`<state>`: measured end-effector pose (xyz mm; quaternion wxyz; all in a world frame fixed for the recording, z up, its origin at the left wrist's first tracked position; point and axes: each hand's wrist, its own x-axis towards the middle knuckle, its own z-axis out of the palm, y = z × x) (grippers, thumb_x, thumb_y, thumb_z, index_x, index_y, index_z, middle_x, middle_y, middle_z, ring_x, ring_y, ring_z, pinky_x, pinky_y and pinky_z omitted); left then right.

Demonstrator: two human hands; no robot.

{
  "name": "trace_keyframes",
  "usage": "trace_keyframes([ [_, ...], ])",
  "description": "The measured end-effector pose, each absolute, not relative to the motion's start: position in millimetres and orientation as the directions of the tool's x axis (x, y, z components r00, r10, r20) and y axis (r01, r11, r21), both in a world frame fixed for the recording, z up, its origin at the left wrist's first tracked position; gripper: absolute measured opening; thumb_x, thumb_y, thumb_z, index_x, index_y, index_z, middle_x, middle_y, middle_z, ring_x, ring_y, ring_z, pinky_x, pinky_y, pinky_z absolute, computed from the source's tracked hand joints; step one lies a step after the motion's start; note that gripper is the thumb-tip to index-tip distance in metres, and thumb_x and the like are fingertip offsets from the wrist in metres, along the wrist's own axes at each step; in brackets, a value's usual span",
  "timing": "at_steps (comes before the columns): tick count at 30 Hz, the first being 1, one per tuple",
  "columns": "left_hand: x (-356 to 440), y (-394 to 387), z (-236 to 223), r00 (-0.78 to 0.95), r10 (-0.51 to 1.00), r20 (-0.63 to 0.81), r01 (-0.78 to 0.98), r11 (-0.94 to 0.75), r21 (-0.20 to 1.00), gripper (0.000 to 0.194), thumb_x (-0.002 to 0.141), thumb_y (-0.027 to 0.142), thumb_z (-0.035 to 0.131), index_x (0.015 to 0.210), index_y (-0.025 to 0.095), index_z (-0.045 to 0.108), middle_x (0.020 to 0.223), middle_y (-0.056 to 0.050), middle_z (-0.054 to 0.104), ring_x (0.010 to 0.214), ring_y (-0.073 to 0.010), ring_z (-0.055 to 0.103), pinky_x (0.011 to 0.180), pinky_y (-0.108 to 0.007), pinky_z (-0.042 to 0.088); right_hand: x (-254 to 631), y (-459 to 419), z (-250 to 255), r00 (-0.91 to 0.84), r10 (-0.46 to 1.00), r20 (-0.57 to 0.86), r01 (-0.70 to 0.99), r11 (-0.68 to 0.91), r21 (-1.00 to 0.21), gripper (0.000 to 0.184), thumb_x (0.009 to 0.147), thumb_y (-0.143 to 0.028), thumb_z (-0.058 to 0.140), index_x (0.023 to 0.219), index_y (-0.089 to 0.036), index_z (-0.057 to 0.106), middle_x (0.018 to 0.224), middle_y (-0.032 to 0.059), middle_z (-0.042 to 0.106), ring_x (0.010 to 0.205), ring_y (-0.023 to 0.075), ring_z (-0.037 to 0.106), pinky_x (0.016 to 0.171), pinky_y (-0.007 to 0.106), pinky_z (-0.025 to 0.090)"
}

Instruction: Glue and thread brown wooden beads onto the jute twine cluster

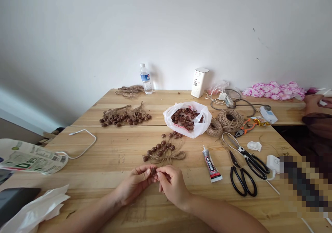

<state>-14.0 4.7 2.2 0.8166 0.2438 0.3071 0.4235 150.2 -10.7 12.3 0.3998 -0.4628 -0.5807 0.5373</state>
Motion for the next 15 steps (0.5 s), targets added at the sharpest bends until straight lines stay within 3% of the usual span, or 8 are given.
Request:
trace_keyframes([
  [4,-14.0,6.0,3.6,0.531,0.797,-0.288,-0.579,0.589,0.563,0.019,0.074,0.022,0.072,0.089,0.011,0.073,0.076,-0.008,0.071,0.070,-0.0151,0.064,0.069,-0.027,0.048,154.8,-11.3,10.0,-0.257,0.966,0.013,0.140,0.051,-0.989,0.022,0.091,-0.032,0.044,0.088,-0.015,0.057,0.062,-0.0005,0.056,0.045,0.0085,0.051,0.041,0.018,0.040],
  [8,-15.2,7.6,2.2,0.555,0.783,-0.281,-0.595,0.610,0.523,0.020,0.078,0.021,0.068,0.093,0.009,0.071,0.077,-0.008,0.070,0.072,-0.0149,0.064,0.070,-0.026,0.047,160.2,-8.7,12.1,-0.309,0.931,0.197,0.307,0.293,-0.905,0.017,0.090,-0.021,0.042,0.086,-0.017,0.058,0.075,0.0039,0.061,0.061,0.0121,0.057,0.057,0.023,0.047],
  [11,-16.2,8.9,0.3,0.553,0.783,-0.285,-0.602,0.612,0.513,0.020,0.080,0.022,0.066,0.094,0.008,0.071,0.075,-0.009,0.069,0.072,-0.0150,0.064,0.071,-0.026,0.048,163.9,-7.8,13.9,-0.407,0.861,0.306,0.373,0.463,-0.804,0.018,0.087,-0.013,0.042,0.095,-0.018,0.058,0.087,0.0064,0.063,0.079,0.0159,0.060,0.073,0.027,0.048],
  [15,-16.6,9.2,0.0,0.542,0.787,-0.294,-0.607,0.609,0.510,0.019,0.079,0.024,0.067,0.090,0.009,0.071,0.075,-0.009,0.070,0.070,-0.0146,0.064,0.071,-0.026,0.048,166.8,-9.3,13.0,-0.491,0.818,0.300,0.445,0.531,-0.721,0.030,0.084,-0.012,0.046,0.113,-0.018,0.051,0.094,0.0080,0.064,0.085,0.0185,0.061,0.077,0.030,0.049],
])
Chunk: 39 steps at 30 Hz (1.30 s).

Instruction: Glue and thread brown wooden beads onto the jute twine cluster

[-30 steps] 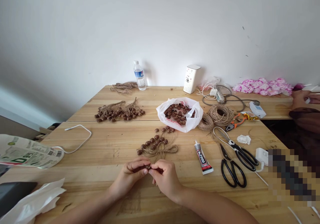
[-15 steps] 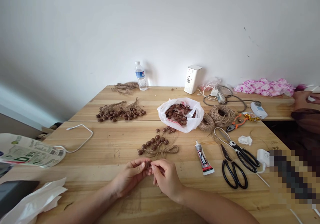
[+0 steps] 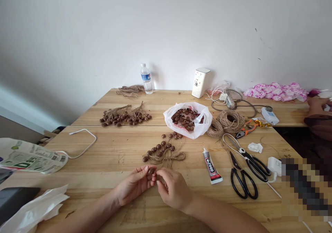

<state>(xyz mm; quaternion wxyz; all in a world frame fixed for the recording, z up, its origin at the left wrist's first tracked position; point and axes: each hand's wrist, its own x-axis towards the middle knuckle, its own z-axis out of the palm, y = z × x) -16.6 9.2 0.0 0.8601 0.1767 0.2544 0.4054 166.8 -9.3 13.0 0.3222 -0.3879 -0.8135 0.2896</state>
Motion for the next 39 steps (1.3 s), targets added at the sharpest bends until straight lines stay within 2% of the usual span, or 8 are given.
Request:
trace_keyframes([
  [4,-16.7,7.8,1.0,0.535,0.798,-0.277,-0.606,0.591,0.532,0.017,0.076,0.025,0.070,0.086,0.011,0.071,0.075,-0.008,0.069,0.070,-0.0139,0.063,0.070,-0.026,0.048,167.4,-9.6,10.2,-0.581,0.753,0.309,0.482,0.624,-0.615,0.053,0.083,-0.014,0.048,0.134,-0.014,0.034,0.105,0.0120,0.063,0.093,0.0222,0.060,0.082,0.034,0.050],
  [8,-18.2,7.2,-0.9,0.465,0.847,-0.258,-0.547,0.504,0.668,0.020,0.069,0.020,0.076,0.087,0.014,0.070,0.075,-0.004,0.069,0.070,-0.0129,0.062,0.073,-0.027,0.047,168.2,-7.1,7.8,-0.564,0.755,0.335,0.599,0.653,-0.464,0.049,0.084,-0.013,0.046,0.131,-0.010,0.036,0.098,0.0149,0.065,0.086,0.0252,0.061,0.075,0.038,0.052],
  [11,-20.8,10.1,-4.2,0.337,0.918,-0.209,-0.450,0.352,0.821,0.024,0.066,0.016,0.078,0.089,0.017,0.070,0.079,-0.002,0.068,0.073,-0.0113,0.061,0.074,-0.024,0.046,170.3,-3.9,7.4,-0.503,0.793,0.342,0.690,0.608,-0.394,0.045,0.084,-0.012,0.044,0.128,-0.009,0.041,0.094,0.0151,0.066,0.082,0.0254,0.062,0.070,0.038,0.053],
  [15,-25.0,15.4,-8.3,0.215,0.976,0.024,-0.311,0.045,0.949,0.024,0.068,0.013,0.076,0.090,0.021,0.070,0.093,-0.002,0.063,0.086,-0.0141,0.059,0.081,-0.026,0.047,172.8,-0.3,7.3,-0.469,0.814,0.342,0.722,0.577,-0.382,0.044,0.083,-0.010,0.044,0.127,-0.011,0.043,0.099,0.0153,0.066,0.088,0.0256,0.062,0.074,0.038,0.053],
  [21,-27.7,16.0,-8.9,0.236,0.950,0.206,-0.162,-0.171,0.972,0.023,0.075,0.014,0.069,0.096,0.022,0.067,0.095,-0.005,0.057,0.086,-0.0169,0.059,0.081,-0.033,0.049,172.0,-0.5,5.4,-0.496,0.807,0.321,0.733,0.587,-0.343,0.043,0.083,-0.011,0.043,0.127,-0.009,0.043,0.103,0.0165,0.064,0.091,0.0270,0.061,0.076,0.040,0.053],
  [25,-27.5,15.8,-10.8,0.237,0.948,0.211,-0.103,-0.191,0.976,0.022,0.075,0.016,0.068,0.097,0.021,0.066,0.096,-0.006,0.057,0.087,-0.0178,0.059,0.080,-0.033,0.050,172.0,-0.6,4.8,-0.485,0.798,0.356,0.721,0.596,-0.352,0.041,0.083,-0.010,0.044,0.124,-0.011,0.044,0.100,0.0146,0.065,0.088,0.0256,0.061,0.074,0.038,0.052],
  [31,-26.0,13.3,-10.3,0.312,0.928,0.204,-0.022,-0.207,0.978,0.021,0.076,0.020,0.068,0.096,0.020,0.065,0.094,-0.007,0.058,0.083,-0.0178,0.060,0.075,-0.032,0.051,171.3,1.6,9.0,-0.450,0.703,0.551,0.621,0.690,-0.373,0.025,0.088,-0.013,0.045,0.113,-0.013,0.049,0.080,0.0078,0.064,0.070,0.0189,0.059,0.063,0.030,0.048],
  [39,-26.1,9.9,-6.6,0.330,0.926,0.181,0.117,-0.231,0.966,0.019,0.074,0.021,0.069,0.092,0.019,0.067,0.094,-0.008,0.061,0.087,-0.0210,0.060,0.079,-0.033,0.050,167.8,1.1,17.3,-0.517,0.721,0.460,0.627,0.686,-0.369,0.021,0.091,-0.013,0.041,0.089,-0.017,0.061,0.073,0.0051,0.058,0.067,0.0162,0.054,0.061,0.027,0.043],
])
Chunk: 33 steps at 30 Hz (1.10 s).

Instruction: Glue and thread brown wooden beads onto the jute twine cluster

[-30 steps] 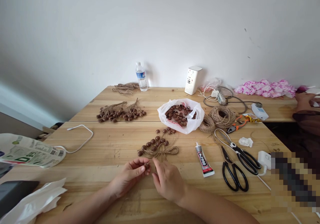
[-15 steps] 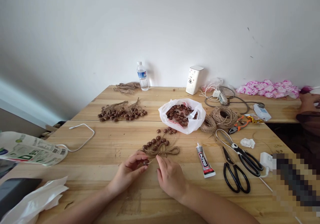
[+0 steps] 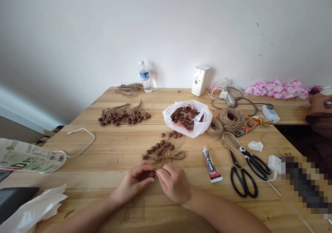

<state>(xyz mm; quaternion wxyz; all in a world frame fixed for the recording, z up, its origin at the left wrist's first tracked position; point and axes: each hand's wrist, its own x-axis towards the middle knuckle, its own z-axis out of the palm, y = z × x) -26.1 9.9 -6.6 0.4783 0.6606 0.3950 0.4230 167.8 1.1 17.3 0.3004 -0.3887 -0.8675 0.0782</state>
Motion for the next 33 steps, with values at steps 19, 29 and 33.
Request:
trace_keyframes([
  [19,-26.1,9.2,-3.8,0.334,0.931,0.148,0.135,-0.202,0.970,0.016,0.077,0.024,0.066,0.092,0.018,0.066,0.093,-0.008,0.061,0.087,-0.0208,0.059,0.079,-0.034,0.049,169.3,-0.5,15.8,-0.505,0.722,0.473,0.617,0.685,-0.388,0.019,0.090,-0.013,0.040,0.091,-0.017,0.058,0.073,0.0051,0.058,0.066,0.0164,0.054,0.060,0.027,0.042],
  [29,-44.3,23.0,4.5,0.129,0.990,0.054,0.408,-0.102,0.907,0.020,0.075,0.032,0.064,0.091,0.020,0.069,0.078,-0.004,0.065,0.068,-0.0178,0.059,0.061,-0.027,0.048,176.6,5.6,9.4,-0.429,0.731,0.531,0.618,0.666,-0.418,0.019,0.087,-0.011,0.041,0.100,-0.017,0.052,0.075,0.0058,0.062,0.070,0.0181,0.058,0.064,0.029,0.045],
  [33,-49.9,27.4,6.8,0.138,0.982,0.131,0.630,-0.189,0.753,0.018,0.076,0.031,0.061,0.090,0.021,0.067,0.080,-0.004,0.066,0.069,-0.0195,0.060,0.065,-0.030,0.047,177.0,6.5,9.4,-0.442,0.733,0.517,0.619,0.666,-0.416,0.019,0.086,-0.009,0.040,0.099,-0.017,0.052,0.075,0.0058,0.061,0.069,0.0182,0.057,0.063,0.029,0.045],
])
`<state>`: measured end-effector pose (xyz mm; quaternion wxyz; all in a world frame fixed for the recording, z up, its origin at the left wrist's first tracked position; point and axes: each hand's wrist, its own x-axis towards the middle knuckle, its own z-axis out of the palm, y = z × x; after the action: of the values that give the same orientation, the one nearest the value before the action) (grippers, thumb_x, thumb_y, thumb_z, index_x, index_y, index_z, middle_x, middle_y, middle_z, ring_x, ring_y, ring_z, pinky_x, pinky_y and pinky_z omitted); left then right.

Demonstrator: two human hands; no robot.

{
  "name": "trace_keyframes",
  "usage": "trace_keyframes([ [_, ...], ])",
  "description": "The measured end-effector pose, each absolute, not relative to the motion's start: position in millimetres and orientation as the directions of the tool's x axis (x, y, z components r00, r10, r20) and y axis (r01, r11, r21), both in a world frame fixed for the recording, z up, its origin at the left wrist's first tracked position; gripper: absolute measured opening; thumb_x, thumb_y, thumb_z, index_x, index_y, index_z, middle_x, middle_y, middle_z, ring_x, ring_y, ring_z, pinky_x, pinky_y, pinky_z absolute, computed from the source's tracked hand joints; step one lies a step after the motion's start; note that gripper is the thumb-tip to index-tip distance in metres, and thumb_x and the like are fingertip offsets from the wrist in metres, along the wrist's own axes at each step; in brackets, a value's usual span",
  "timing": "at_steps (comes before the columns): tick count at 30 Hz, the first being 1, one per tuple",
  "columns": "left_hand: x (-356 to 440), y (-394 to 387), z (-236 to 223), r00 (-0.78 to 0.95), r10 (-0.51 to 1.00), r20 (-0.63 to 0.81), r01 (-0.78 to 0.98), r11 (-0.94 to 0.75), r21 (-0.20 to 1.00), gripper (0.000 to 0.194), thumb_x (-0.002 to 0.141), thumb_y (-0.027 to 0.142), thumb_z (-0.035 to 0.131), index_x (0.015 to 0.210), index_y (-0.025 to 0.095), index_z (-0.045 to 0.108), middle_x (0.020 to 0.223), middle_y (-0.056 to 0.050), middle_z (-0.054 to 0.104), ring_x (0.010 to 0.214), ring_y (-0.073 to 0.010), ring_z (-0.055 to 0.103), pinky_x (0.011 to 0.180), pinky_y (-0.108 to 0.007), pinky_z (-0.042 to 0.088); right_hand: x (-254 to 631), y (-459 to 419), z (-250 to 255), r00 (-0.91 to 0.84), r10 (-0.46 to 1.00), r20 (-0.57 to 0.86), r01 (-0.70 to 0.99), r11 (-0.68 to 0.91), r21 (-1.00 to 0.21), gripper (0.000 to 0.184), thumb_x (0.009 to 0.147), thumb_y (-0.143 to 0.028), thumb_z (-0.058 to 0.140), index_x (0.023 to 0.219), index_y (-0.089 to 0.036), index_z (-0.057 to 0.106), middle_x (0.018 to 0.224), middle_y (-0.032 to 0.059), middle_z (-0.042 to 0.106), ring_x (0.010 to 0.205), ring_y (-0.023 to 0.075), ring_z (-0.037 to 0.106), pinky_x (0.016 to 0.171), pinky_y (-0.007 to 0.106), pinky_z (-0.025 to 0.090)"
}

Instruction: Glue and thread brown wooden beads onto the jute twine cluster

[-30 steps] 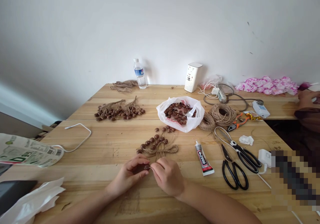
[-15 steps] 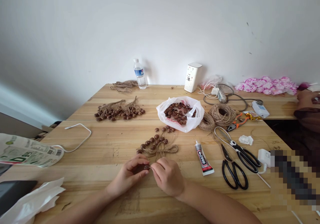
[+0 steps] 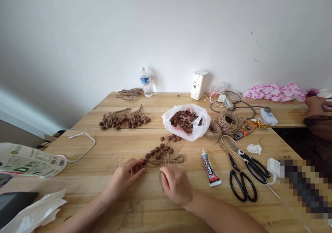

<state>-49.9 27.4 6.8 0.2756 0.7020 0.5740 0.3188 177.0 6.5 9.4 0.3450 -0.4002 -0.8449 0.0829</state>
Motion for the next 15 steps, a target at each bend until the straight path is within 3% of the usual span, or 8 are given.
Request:
trace_keyframes([
  [6,-52.7,29.1,7.8,0.137,0.980,0.143,0.733,-0.197,0.651,0.012,0.073,0.027,0.062,0.084,0.023,0.063,0.080,-0.004,0.067,0.073,-0.0220,0.062,0.067,-0.031,0.047,177.4,9.3,8.6,-0.411,0.732,0.543,0.617,0.662,-0.426,0.020,0.086,-0.009,0.040,0.098,-0.018,0.052,0.076,0.0059,0.062,0.070,0.0182,0.058,0.064,0.029,0.045],
  [11,-53.3,26.5,6.4,0.135,0.989,0.067,0.741,-0.146,0.655,0.026,0.072,0.025,0.060,0.098,0.023,0.057,0.077,-0.002,0.066,0.075,-0.0219,0.063,0.069,-0.031,0.048,177.0,9.5,8.4,-0.416,0.735,0.535,0.625,0.659,-0.419,0.019,0.086,-0.009,0.040,0.096,-0.018,0.053,0.074,0.0056,0.062,0.069,0.0182,0.058,0.063,0.029,0.045],
  [15,-54.5,26.6,4.1,0.106,0.990,0.098,0.760,-0.144,0.634,0.032,0.072,0.027,0.061,0.104,0.023,0.054,0.083,-0.003,0.065,0.078,-0.0231,0.063,0.070,-0.033,0.048,177.2,8.7,8.6,-0.424,0.743,0.518,0.629,0.653,-0.423,0.019,0.086,-0.009,0.039,0.095,-0.017,0.053,0.074,0.0052,0.061,0.068,0.0174,0.057,0.063,0.028,0.043],
])
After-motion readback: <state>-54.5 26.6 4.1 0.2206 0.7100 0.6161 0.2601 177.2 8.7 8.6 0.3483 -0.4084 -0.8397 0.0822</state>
